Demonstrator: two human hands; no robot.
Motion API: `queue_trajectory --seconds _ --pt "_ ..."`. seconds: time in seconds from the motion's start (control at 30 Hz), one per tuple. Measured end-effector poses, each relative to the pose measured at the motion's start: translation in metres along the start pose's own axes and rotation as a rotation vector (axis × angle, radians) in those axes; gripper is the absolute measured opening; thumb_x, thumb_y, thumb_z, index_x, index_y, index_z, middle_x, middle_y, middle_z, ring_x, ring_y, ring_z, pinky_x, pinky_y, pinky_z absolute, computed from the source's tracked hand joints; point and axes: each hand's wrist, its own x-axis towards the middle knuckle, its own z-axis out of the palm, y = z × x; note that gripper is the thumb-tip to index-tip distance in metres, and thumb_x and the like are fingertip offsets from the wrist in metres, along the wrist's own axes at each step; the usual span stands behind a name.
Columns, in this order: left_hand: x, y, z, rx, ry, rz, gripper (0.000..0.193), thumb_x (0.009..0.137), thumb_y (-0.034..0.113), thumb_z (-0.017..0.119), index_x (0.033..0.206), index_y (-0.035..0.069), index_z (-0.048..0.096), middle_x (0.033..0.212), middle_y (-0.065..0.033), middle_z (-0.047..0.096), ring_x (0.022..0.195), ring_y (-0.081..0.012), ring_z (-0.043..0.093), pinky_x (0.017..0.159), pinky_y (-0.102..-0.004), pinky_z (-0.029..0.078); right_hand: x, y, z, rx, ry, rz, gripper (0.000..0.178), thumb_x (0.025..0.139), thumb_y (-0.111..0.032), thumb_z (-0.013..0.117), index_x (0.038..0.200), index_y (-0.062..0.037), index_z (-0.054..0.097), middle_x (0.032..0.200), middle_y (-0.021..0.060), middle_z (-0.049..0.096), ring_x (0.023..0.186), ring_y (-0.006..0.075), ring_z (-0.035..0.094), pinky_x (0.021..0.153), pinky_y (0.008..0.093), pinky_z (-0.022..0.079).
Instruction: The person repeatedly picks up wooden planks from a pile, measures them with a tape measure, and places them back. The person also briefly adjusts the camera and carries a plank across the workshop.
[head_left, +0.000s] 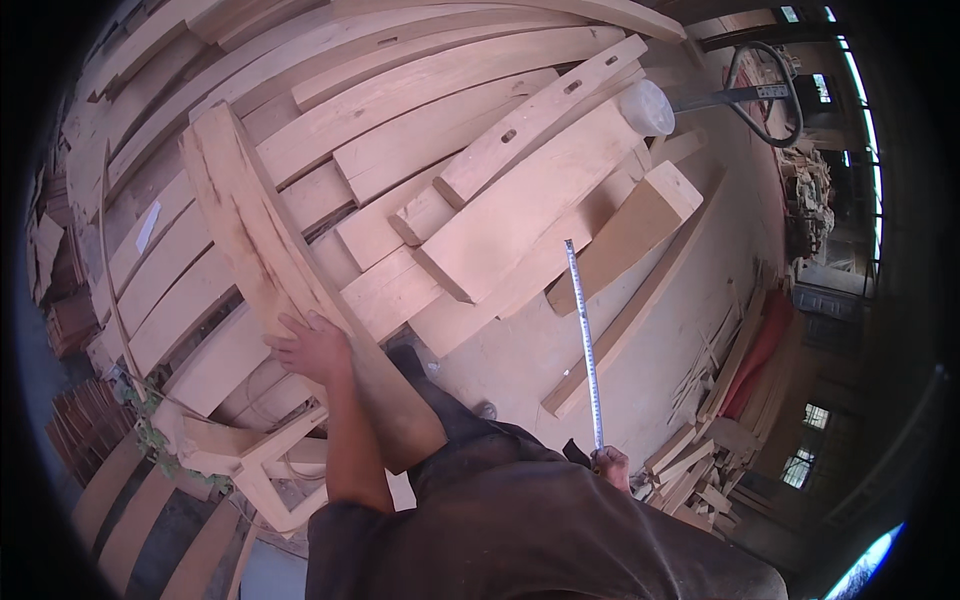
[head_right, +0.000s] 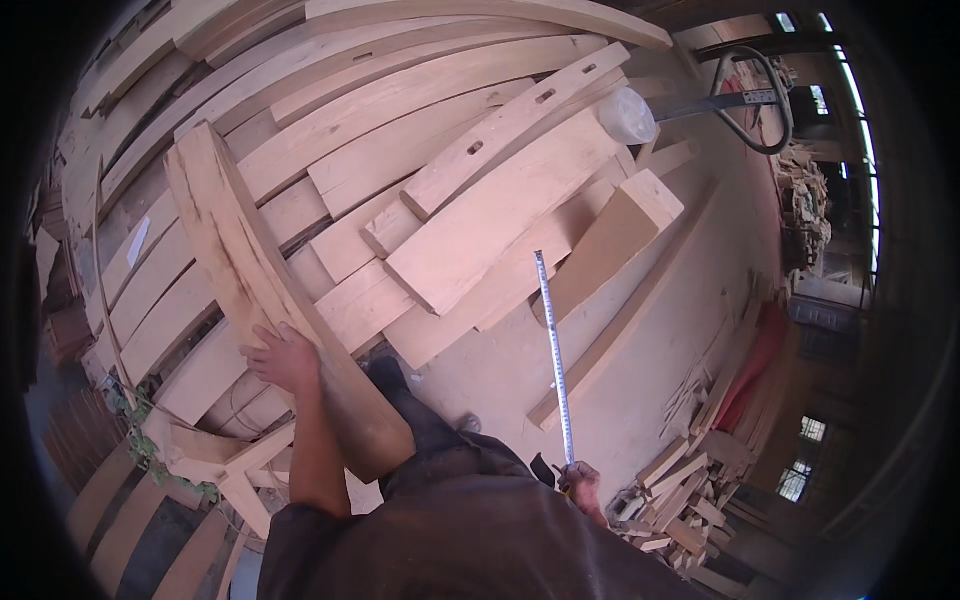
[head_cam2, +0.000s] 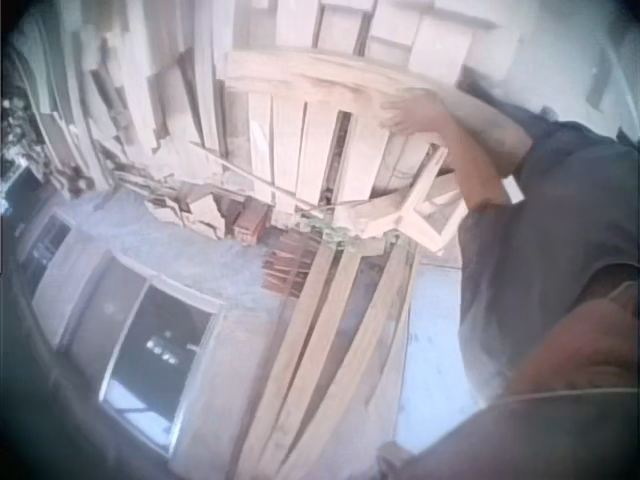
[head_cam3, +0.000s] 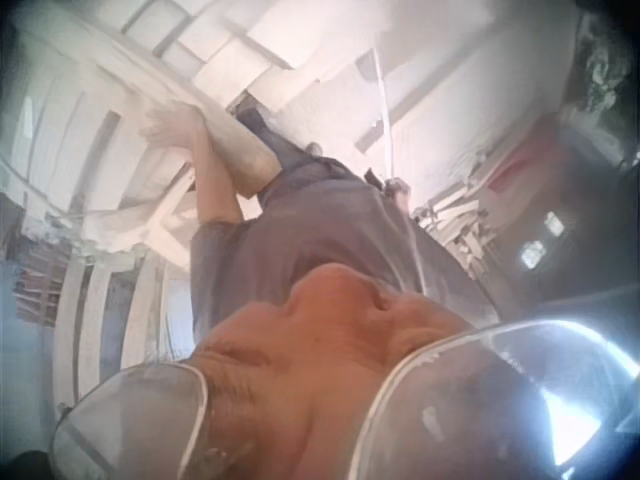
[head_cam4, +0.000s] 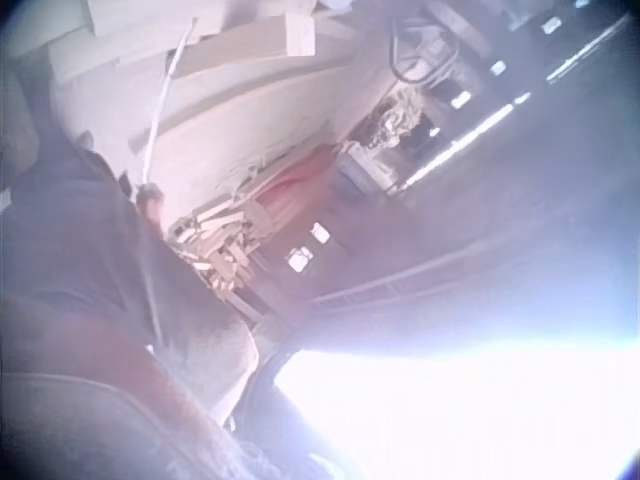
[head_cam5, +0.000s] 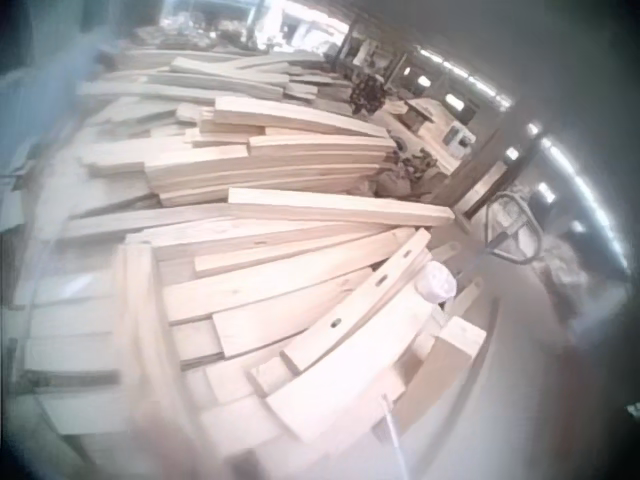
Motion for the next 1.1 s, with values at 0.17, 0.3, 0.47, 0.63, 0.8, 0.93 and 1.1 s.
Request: queue_trajectory --seconds 0.17,0.3,0.47,0.63,0.8,0.93,1.1 --pt "0.009 -0.005 0.002 0.001 -0.019 0.03 0.06 0.096 0.036 0.052 0.143 0.001 0.042 0.147 -0.0406 0.023 0.131 -0.054 0.034 0.104 -0.062 0.032 0.02 -0.06 0.05 0.026 0.03 -0.021 0.023 0.1 -0.014 0.05 0.083 -0.0033 0.062 0.067 0.0064 0.062 0.056 0.0128 0.056 0.054 0.0268 0.046" --pt "0.013 -0.006 -0.001 -0.031 -0.043 0.021 0.062 0.094 0.033 0.055 0.144 0.0 0.04 0.148 -0.0408 0.022 0.132 -0.0552 0.032 0.104 -0.0632 0.032 0.036 -0.119 0.086 0.029 -0.041 -0.071 0.022 0.1 -0.015 0.05 0.085 -0.0039 0.06 0.067 0.0062 0.061 0.056 0.013 0.055 0.054 0.0265 0.045" --pt "0.018 -0.007 -0.003 -0.058 -0.066 0.007 0.062 0.093 0.032 0.056 0.144 0.0 0.04 0.148 -0.0411 0.021 0.132 -0.0552 0.032 0.106 -0.0633 0.03 0.04 -0.168 0.113 -0.055 -0.079 -0.114 0.022 0.101 -0.016 0.049 0.085 -0.004 0.059 0.068 0.0064 0.061 0.058 0.0136 0.056 0.055 0.0268 0.045" --pt "0.023 -0.003 -0.013 -0.057 -0.088 -0.003 0.059 0.094 0.03 0.055 0.142 -0.001 0.042 0.147 -0.0414 0.023 0.133 -0.055 0.032 0.105 -0.0622 0.031 0.036 -0.183 0.128 -0.046 -0.1 -0.112 0.021 0.101 -0.016 0.049 0.086 -0.0041 0.059 0.068 0.007 0.062 0.059 0.0143 0.058 0.056 0.0273 0.047" --pt "0.026 -0.002 -0.009 -0.044 -0.053 -0.002 0.058 0.095 0.03 0.055 0.142 0.001 0.043 0.147 -0.0415 0.023 0.132 -0.0537 0.033 0.105 -0.0621 0.031 0.033 -0.189 0.132 -0.058 -0.141 -0.097 0.021 0.101 -0.016 0.049 0.088 -0.0037 0.06 0.069 0.0064 0.063 0.059 0.0137 0.058 0.058 0.027 0.047" --pt "0.027 0.002 -0.003 -0.064 0.026 0.025 0.057 0.095 0.032 0.055 0.142 0.002 0.044 0.148 -0.0399 0.024 0.132 -0.0525 0.034 0.105 -0.0617 0.031 0.042 -0.169 0.114 -0.087 -0.14 -0.15 0.022 0.101 -0.017 0.051 0.087 -0.0032 0.061 0.07 0.0058 0.064 0.06 0.012 0.058 0.059 0.0268 0.047" --pt "0.025 0.005 0.003 -0.058 -0.006 -0.019 0.057 0.097 0.036 0.052 0.143 0.004 0.044 0.15 -0.0387 0.023 0.132 -0.0531 0.034 0.107 -0.0614 0.03 0.07 -0.113 0.079 -0.029 -0.146 -0.225 0.023 0.1 -0.017 0.052 0.085 -0.0022 0.064 0.072 0.0055 0.066 0.063 0.0107 0.059 0.06 0.0272 0.047"
